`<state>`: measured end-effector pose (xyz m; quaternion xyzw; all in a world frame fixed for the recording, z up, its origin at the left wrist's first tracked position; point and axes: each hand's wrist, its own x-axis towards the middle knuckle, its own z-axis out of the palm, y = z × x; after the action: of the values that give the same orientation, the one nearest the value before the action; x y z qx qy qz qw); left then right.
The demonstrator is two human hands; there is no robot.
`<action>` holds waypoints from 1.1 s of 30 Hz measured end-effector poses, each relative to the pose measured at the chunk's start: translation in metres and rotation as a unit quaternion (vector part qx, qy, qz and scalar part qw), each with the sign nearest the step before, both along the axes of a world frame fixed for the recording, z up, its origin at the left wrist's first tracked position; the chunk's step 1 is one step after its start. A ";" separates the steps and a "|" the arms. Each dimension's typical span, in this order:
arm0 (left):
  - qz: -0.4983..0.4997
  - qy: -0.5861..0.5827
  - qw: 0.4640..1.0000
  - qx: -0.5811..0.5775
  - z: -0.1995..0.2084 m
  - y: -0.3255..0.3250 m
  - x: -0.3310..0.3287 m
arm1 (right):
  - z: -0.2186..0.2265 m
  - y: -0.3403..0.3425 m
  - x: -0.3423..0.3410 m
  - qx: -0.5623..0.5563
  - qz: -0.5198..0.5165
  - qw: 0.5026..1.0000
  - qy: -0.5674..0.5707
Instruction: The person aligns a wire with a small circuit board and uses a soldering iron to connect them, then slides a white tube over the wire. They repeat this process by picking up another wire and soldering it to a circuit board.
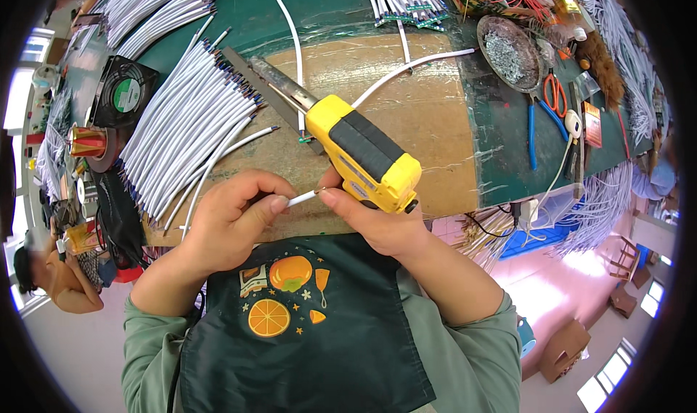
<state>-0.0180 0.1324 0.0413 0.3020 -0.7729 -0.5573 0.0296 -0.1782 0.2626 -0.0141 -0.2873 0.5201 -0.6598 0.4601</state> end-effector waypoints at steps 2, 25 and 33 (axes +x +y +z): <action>0.001 0.002 1.000 0.016 0.001 0.001 0.000 | 0.001 -0.001 0.003 0.004 0.011 1.000 -0.018; 0.060 0.047 0.988 -0.135 -0.040 -0.025 -0.025 | -0.007 0.028 0.000 0.017 -0.083 0.996 -0.030; 0.053 0.019 0.989 -0.138 -0.038 -0.027 -0.029 | -0.010 0.045 -0.004 0.037 -0.036 0.997 -0.050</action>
<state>-0.0474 0.1055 0.0031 0.3249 -0.8246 -0.4484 0.1154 -0.1824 0.3077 -0.0244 -0.2178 0.5306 -0.6696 0.4718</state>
